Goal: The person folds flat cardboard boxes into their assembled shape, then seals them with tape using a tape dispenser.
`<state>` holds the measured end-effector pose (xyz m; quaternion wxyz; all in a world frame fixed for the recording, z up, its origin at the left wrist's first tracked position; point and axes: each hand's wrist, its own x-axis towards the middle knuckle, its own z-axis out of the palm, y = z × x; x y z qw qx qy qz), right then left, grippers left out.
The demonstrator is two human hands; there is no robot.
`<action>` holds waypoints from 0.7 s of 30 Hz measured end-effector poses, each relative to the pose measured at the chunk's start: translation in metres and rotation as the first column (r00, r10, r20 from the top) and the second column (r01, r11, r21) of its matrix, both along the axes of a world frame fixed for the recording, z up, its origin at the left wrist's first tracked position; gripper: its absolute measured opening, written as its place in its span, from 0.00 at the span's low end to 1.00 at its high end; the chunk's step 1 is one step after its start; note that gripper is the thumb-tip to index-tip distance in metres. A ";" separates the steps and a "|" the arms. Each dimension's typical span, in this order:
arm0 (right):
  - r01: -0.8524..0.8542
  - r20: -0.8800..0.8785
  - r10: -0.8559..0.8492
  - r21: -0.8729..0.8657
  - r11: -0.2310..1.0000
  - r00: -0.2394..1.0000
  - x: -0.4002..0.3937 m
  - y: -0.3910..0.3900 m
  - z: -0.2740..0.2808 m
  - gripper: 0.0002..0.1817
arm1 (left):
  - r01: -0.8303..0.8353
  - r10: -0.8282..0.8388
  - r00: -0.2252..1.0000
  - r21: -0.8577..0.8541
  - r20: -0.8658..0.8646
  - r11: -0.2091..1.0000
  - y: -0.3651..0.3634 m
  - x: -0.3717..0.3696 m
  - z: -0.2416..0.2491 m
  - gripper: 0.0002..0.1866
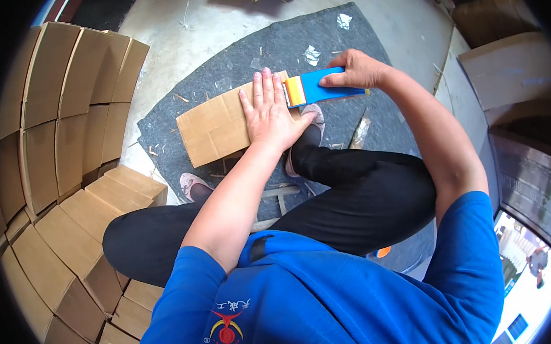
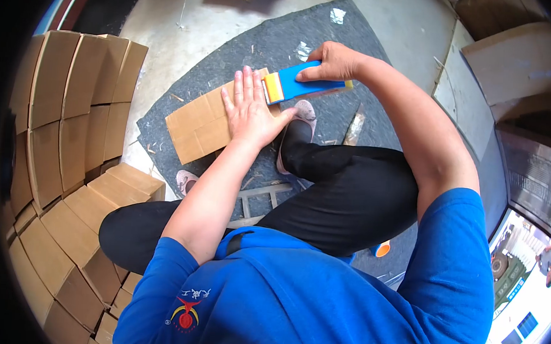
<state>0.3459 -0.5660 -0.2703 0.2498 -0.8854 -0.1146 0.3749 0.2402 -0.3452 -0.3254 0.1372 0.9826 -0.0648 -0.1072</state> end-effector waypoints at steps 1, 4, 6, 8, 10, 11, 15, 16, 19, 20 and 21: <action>0.006 0.015 -0.007 0.038 0.999 1.000 0.000 -0.002 -0.004 0.31 | -0.001 0.002 1.000 0.012 -0.022 1.000 0.000 0.000 0.000 0.58; 0.026 0.014 -0.027 0.066 0.997 1.000 -0.001 -0.011 0.002 0.31 | -0.025 0.024 0.999 -0.009 -0.045 1.000 0.000 0.003 0.000 0.56; 0.017 -0.013 -0.017 -0.010 1.000 1.000 0.003 -0.025 0.009 0.32 | -0.019 0.019 1.000 -0.016 -0.020 1.000 0.001 0.001 -0.005 0.55; 0.049 0.016 -0.049 -0.025 0.998 0.999 0.002 -0.045 0.008 0.32 | -0.015 0.015 1.000 -0.022 0.001 1.000 0.000 0.001 -0.008 0.54; 0.076 0.032 -0.075 -0.038 0.996 0.997 0.000 -0.053 0.014 0.32 | -0.020 0.021 1.000 0.013 -0.018 1.000 -0.004 0.002 -0.007 0.52; 0.071 0.056 -0.067 -0.078 0.994 0.996 0.000 -0.055 0.015 0.32 | -0.011 0.012 1.000 0.014 -0.019 1.000 -0.005 0.001 -0.007 0.52; -0.019 0.142 0.055 -0.246 0.969 0.988 -0.002 -0.030 0.015 0.30 | 0.016 -0.016 1.000 0.018 0.008 1.000 -0.005 0.001 -0.005 0.50; -0.030 0.187 0.089 -0.295 0.955 0.978 -0.004 -0.017 0.013 0.28 | 0.020 -0.020 1.000 0.023 0.004 1.000 -0.004 0.001 -0.004 0.50; -0.080 0.246 0.185 -0.383 0.920 0.951 -0.014 0.027 0.013 0.28 | 0.045 -0.044 0.999 -0.034 0.021 0.998 0.001 -0.001 -0.002 0.48; -0.074 0.239 0.177 -0.386 0.919 0.955 -0.021 0.042 0.014 0.25 | 0.046 -0.046 0.999 -0.031 0.022 0.998 0.003 -0.002 -0.003 0.48; -0.081 0.231 0.189 -0.410 0.909 0.955 -0.024 0.057 0.021 0.24 | 0.054 -0.046 0.996 -0.106 0.075 0.993 0.006 -0.003 -0.005 0.44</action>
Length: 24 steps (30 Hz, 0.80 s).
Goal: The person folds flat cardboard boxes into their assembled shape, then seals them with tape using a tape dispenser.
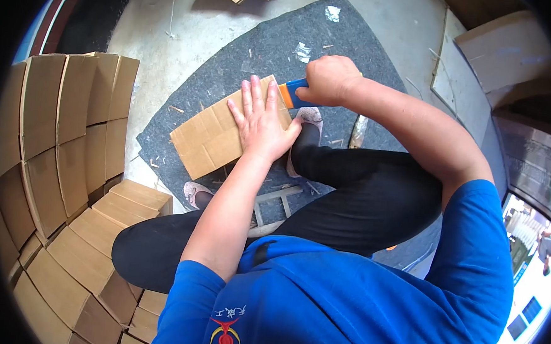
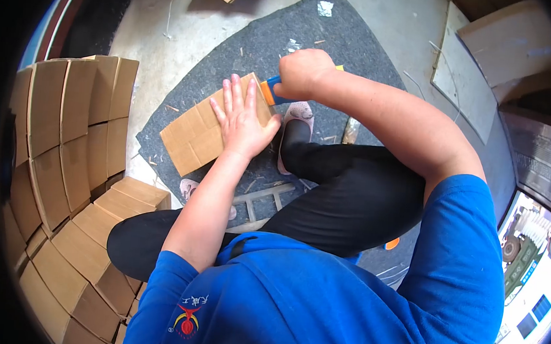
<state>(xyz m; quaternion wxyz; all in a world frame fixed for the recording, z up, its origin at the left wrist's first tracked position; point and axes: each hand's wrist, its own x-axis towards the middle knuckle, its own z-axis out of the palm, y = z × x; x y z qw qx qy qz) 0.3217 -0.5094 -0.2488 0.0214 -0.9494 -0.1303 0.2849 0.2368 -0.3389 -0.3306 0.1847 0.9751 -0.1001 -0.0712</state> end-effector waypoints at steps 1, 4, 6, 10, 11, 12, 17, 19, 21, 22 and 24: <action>-0.006 -0.005 0.006 -0.028 1.000 1.000 -0.004 0.011 0.005 0.23 | 0.006 -0.003 0.999 -0.079 0.049 0.997 0.003 -0.002 -0.004 0.41; -0.051 0.061 0.052 -0.029 0.998 0.997 -0.018 0.021 0.002 0.22 | 0.081 -0.002 0.969 -0.310 0.246 0.947 0.013 -0.009 -0.016 0.23; -0.065 0.047 0.066 -0.018 0.998 0.997 -0.020 0.016 0.004 0.22 | 0.092 -0.007 0.962 -0.300 0.274 0.949 0.014 -0.008 -0.021 0.22; -0.208 -0.100 0.207 -0.002 0.978 0.973 -0.043 0.016 -0.016 0.23 | 0.095 0.003 0.948 -0.291 0.317 0.952 0.013 -0.008 -0.024 0.19; -0.178 -0.113 0.179 0.022 0.984 0.977 -0.047 0.018 -0.036 0.24 | 0.107 -0.009 0.946 -0.286 0.323 0.952 0.013 -0.008 -0.023 0.19; -0.169 -0.105 0.170 0.025 0.985 0.980 -0.044 0.020 -0.042 0.24 | 0.109 -0.009 0.946 -0.292 0.323 0.950 0.015 -0.008 -0.023 0.19; -0.175 -0.009 0.175 0.011 0.985 0.985 -0.042 0.011 -0.070 0.41 | 0.110 -0.003 0.944 -0.306 0.330 0.946 0.017 -0.011 -0.026 0.17; -0.198 -0.076 0.201 0.044 0.979 0.977 -0.045 0.018 -0.068 0.40 | 0.119 -0.011 0.939 -0.297 0.342 0.948 0.015 -0.010 -0.028 0.16; -0.158 -0.132 0.172 0.111 0.981 0.976 -0.051 0.020 -0.078 0.40 | 0.101 -0.001 0.941 -0.279 0.338 0.955 0.015 -0.010 -0.028 0.16; -0.143 -0.134 0.159 0.119 0.982 0.978 -0.053 0.017 -0.086 0.40 | 0.103 -0.012 0.949 -0.275 0.314 0.956 0.016 -0.010 -0.028 0.15; -0.265 -0.140 0.282 0.125 0.956 0.949 -0.058 0.012 -0.103 0.40 | 0.116 -0.037 0.949 -0.239 0.313 0.964 0.016 -0.012 -0.028 0.15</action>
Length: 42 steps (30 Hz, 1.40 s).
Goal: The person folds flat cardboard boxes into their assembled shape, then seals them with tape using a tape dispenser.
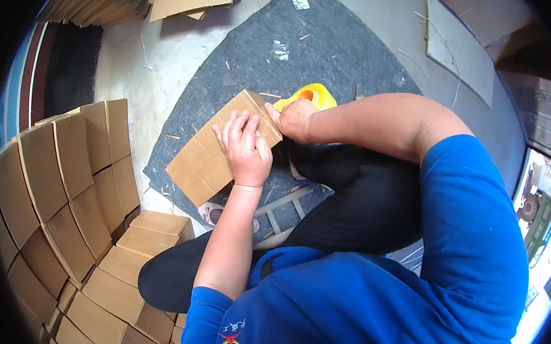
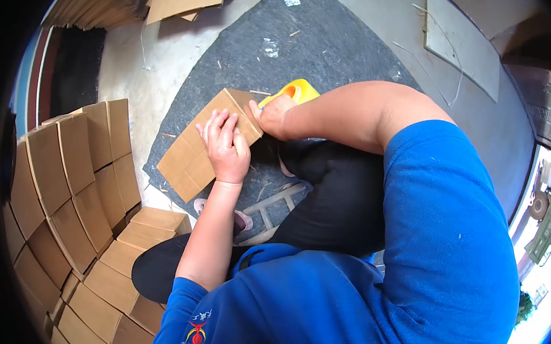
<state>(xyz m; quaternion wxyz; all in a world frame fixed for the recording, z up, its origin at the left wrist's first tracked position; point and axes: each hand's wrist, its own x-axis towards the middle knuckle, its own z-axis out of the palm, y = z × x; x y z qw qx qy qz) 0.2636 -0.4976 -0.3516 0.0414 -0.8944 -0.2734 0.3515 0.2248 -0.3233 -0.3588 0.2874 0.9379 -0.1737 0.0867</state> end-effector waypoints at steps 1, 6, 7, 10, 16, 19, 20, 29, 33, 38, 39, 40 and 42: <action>-0.087 0.017 0.088 -0.031 0.996 0.996 0.000 -0.002 -0.007 0.32 | 0.000 0.000 1.000 0.027 0.009 1.000 -0.001 0.000 0.000 0.15; -0.001 0.272 0.034 -0.121 0.993 0.962 0.029 -0.040 -0.013 0.19 | 0.043 -0.044 0.999 0.127 0.007 0.991 -0.002 -0.005 0.002 0.17; 0.104 0.366 -0.062 -0.095 0.990 0.929 0.033 -0.055 -0.021 0.18 | 0.059 -0.062 0.998 0.203 0.007 0.977 -0.004 -0.006 0.006 0.18; 0.203 0.397 -0.148 -0.100 0.974 0.906 0.027 -0.102 -0.029 0.24 | 0.116 -0.056 0.985 0.382 -0.165 0.917 -0.007 -0.014 0.017 0.30; 0.530 0.255 -0.512 0.000 0.848 0.820 -0.044 -0.121 -0.095 0.38 | 0.134 -0.069 0.973 0.296 -0.219 0.946 0.001 -0.017 0.016 0.35; 0.471 0.398 -0.504 0.186 0.862 0.766 -0.041 -0.086 -0.081 0.28 | 0.111 -0.080 0.986 0.222 -0.145 0.969 0.009 -0.018 0.014 0.31; 0.483 0.359 -0.620 0.403 0.777 0.698 -0.032 -0.067 -0.068 0.25 | 0.088 -0.069 0.992 0.194 -0.102 0.977 0.010 -0.019 0.015 0.28; 0.529 -0.340 -0.424 0.693 0.490 0.839 0.003 -0.003 -0.026 0.41 | -0.129 0.174 0.973 0.274 -0.150 0.953 0.061 -0.030 0.022 0.30; 0.656 -0.446 -0.486 0.585 0.477 0.752 0.000 0.000 -0.016 0.42 | -0.339 0.455 0.855 0.394 -0.249 0.854 0.133 -0.045 0.034 0.34; 0.717 -0.511 -0.503 0.501 0.485 0.697 0.006 0.003 -0.005 0.41 | -0.591 0.546 0.592 0.141 -0.592 0.794 0.166 -0.065 0.029 0.35; 0.729 -0.521 -0.509 0.485 0.483 0.685 0.006 0.002 -0.009 0.41 | -0.634 0.510 0.556 0.062 -0.656 0.771 0.164 -0.069 0.021 0.35; 0.740 -0.533 -0.515 0.452 0.497 0.671 0.005 0.001 -0.008 0.39 | -0.672 0.460 0.520 -0.013 -0.719 0.740 0.160 -0.073 0.013 0.36; 0.769 -0.608 -0.473 0.462 0.442 0.638 -0.003 -0.004 -0.007 0.36 | -0.712 0.497 0.560 -0.080 -0.663 0.697 0.153 -0.077 0.002 0.35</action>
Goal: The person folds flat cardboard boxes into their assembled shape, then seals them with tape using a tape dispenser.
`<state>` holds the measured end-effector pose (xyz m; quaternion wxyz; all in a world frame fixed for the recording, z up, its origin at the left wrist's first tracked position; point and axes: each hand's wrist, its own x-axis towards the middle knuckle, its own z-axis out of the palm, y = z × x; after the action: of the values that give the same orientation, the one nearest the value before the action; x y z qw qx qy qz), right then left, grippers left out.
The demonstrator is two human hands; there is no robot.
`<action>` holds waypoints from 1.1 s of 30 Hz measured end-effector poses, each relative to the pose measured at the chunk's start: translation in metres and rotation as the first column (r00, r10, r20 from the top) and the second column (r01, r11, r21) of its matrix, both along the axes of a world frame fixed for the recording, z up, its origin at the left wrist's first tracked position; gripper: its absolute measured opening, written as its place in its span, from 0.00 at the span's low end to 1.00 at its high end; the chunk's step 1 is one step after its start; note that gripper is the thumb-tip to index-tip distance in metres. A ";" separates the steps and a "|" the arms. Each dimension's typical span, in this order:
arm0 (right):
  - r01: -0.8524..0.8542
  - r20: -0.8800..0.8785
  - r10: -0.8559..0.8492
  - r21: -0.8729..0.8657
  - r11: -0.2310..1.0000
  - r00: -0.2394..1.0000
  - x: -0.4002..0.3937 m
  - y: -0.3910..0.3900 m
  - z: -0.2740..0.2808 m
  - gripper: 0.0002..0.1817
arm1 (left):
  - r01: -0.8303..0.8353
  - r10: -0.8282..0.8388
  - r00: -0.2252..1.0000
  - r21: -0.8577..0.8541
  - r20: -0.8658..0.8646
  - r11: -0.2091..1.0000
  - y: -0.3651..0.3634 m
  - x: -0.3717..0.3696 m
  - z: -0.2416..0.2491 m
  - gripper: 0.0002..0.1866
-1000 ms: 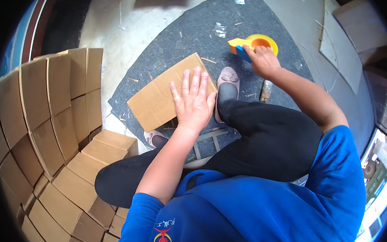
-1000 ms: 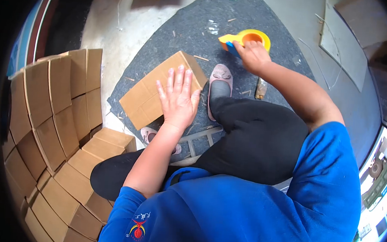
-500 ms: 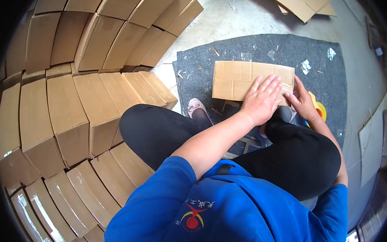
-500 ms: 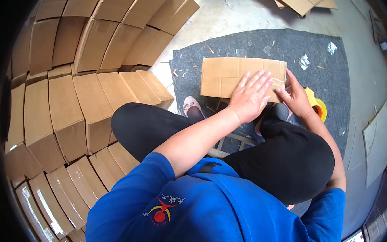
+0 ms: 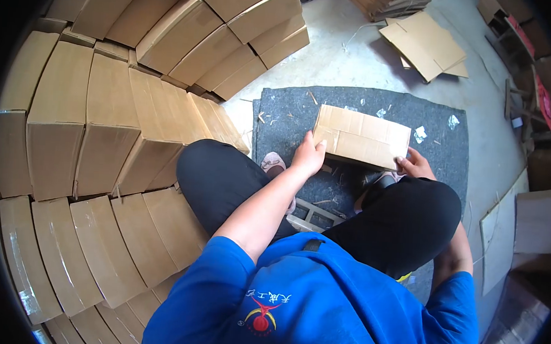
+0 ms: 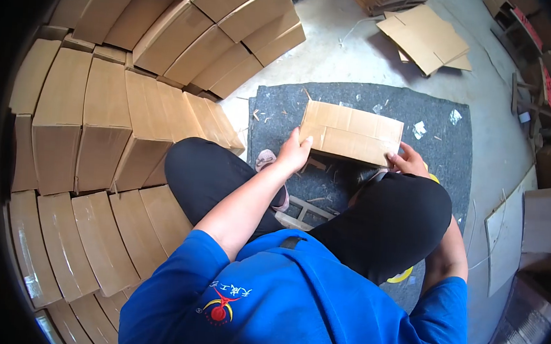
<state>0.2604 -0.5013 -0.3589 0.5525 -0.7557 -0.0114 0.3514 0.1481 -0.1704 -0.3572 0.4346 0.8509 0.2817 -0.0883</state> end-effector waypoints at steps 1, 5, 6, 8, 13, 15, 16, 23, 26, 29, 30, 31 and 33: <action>0.088 -0.094 -0.078 0.109 0.990 0.993 -0.002 -0.002 -0.009 0.33 | -0.034 0.034 0.999 -0.032 0.002 0.999 0.000 0.001 -0.002 0.35; 0.518 -0.212 -0.497 0.051 0.854 0.841 -0.035 -0.020 -0.009 0.23 | -0.092 0.092 0.996 -0.113 -0.002 0.989 0.004 0.010 -0.015 0.34; 0.546 -0.196 -0.532 0.023 0.838 0.824 -0.038 -0.040 -0.030 0.22 | -0.102 0.104 0.995 -0.124 0.007 0.987 0.006 0.011 -0.014 0.33; 0.613 -0.169 -0.611 -0.045 0.789 0.773 -0.055 -0.103 -0.069 0.23 | -0.506 0.429 0.857 -0.307 -0.287 0.806 -0.003 0.027 0.060 0.38; 0.769 -0.124 -0.817 -0.282 0.574 0.564 -0.327 -0.249 -0.157 0.26 | -0.454 0.263 0.778 -0.221 -0.571 0.863 0.025 -0.024 -0.046 0.13; 0.808 -0.105 -0.884 -0.369 0.460 0.455 -0.384 -0.264 -0.192 0.29 | 0.328 -0.413 0.603 -0.259 -0.683 0.908 -0.005 -0.041 -0.028 0.11; 0.825 -0.097 -0.918 -0.409 0.389 0.384 -0.418 -0.270 -0.207 0.30 | 0.918 -0.868 0.262 -0.169 -0.421 0.359 0.002 -0.055 -0.100 0.11; 0.611 -0.315 -0.879 -0.633 0.476 0.358 -0.480 -0.052 -0.129 0.25 | 0.620 -0.898 0.132 -0.672 -0.420 0.405 -0.070 -0.073 -0.004 0.24; 0.238 -0.562 -0.481 -0.452 0.860 0.673 -0.373 -0.031 -0.115 0.21 | 0.560 -0.897 0.045 -0.732 -0.440 0.387 -0.087 -0.054 -0.006 0.24; 0.565 0.151 -0.779 -0.772 0.291 0.608 -0.329 -0.063 -0.094 0.17 | 0.451 -0.878 0.008 -0.782 -0.479 0.430 -0.093 -0.049 -0.002 0.24; 0.566 0.314 -0.713 -0.813 0.140 0.627 -0.317 -0.076 -0.092 0.24 | 0.414 -0.872 0.005 -0.793 -0.489 0.447 -0.095 -0.048 0.000 0.24; 0.495 0.282 -0.762 -0.867 0.058 0.583 -0.306 -0.090 -0.092 0.31 | 0.378 -0.869 0.009 -0.803 -0.495 0.462 -0.100 -0.047 0.001 0.23; 0.334 0.085 -0.818 -0.933 0.135 0.568 -0.280 -0.111 -0.094 0.35 | 0.307 -0.865 0.037 -0.818 -0.501 0.487 -0.111 -0.042 0.001 0.23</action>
<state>-0.0192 -0.6121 -0.4525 0.1463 -0.7518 0.6073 0.2114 0.1064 -0.2817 -0.3559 0.3210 0.5348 0.0304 -0.7810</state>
